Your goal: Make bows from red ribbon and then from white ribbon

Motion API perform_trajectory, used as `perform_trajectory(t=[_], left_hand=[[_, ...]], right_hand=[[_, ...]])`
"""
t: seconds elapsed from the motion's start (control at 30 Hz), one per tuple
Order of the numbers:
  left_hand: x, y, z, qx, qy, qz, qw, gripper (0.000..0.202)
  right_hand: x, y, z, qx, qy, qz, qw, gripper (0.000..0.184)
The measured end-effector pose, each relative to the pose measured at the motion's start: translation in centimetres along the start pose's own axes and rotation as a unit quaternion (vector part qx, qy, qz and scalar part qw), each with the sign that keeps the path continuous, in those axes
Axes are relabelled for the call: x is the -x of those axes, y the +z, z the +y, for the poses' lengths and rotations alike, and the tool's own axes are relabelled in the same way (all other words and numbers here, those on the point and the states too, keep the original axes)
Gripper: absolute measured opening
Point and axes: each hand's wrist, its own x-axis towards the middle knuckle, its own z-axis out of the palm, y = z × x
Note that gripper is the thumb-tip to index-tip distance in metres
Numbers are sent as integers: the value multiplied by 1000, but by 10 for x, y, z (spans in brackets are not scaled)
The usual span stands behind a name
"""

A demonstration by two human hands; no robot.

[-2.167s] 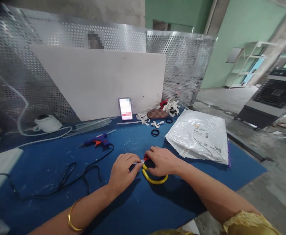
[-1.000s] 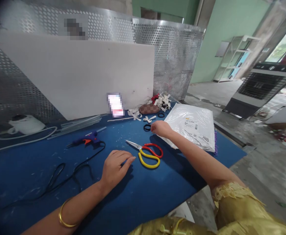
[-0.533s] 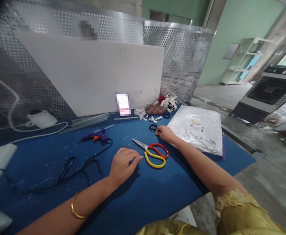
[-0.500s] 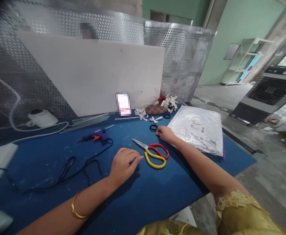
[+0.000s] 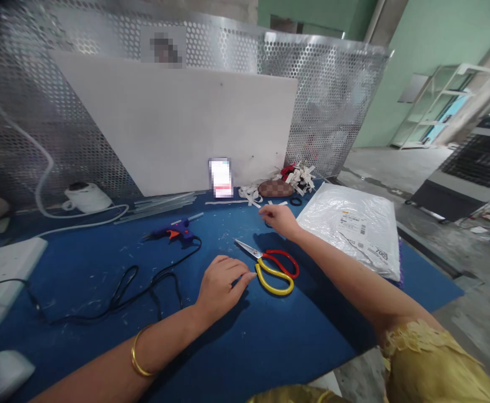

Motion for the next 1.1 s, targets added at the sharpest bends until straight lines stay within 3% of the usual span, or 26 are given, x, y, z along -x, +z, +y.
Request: perform_trajectory(t=[0.13, 0.27, 0.4, 0.83, 1.1], left_hand=[[1, 1, -2, 2, 1, 0, 1000, 26], [2, 1, -4, -1, 3, 8, 1000, 27], [2, 3, -4, -3, 2, 8, 1000, 30], [2, 4, -7, 3, -7, 3, 1000, 30], [2, 5, -6, -2, 1, 9, 1000, 31]], right_hand=[[-46, 23, -20, 73, 18, -51, 996, 13], [-74, 50, -16, 95, 65, -60, 992, 12], [-80, 66, -8, 104, 89, -67, 988, 13], [-102, 79, -11, 138, 126, -42, 982, 16], [-99, 85, -14, 136, 79, -54, 986, 17]])
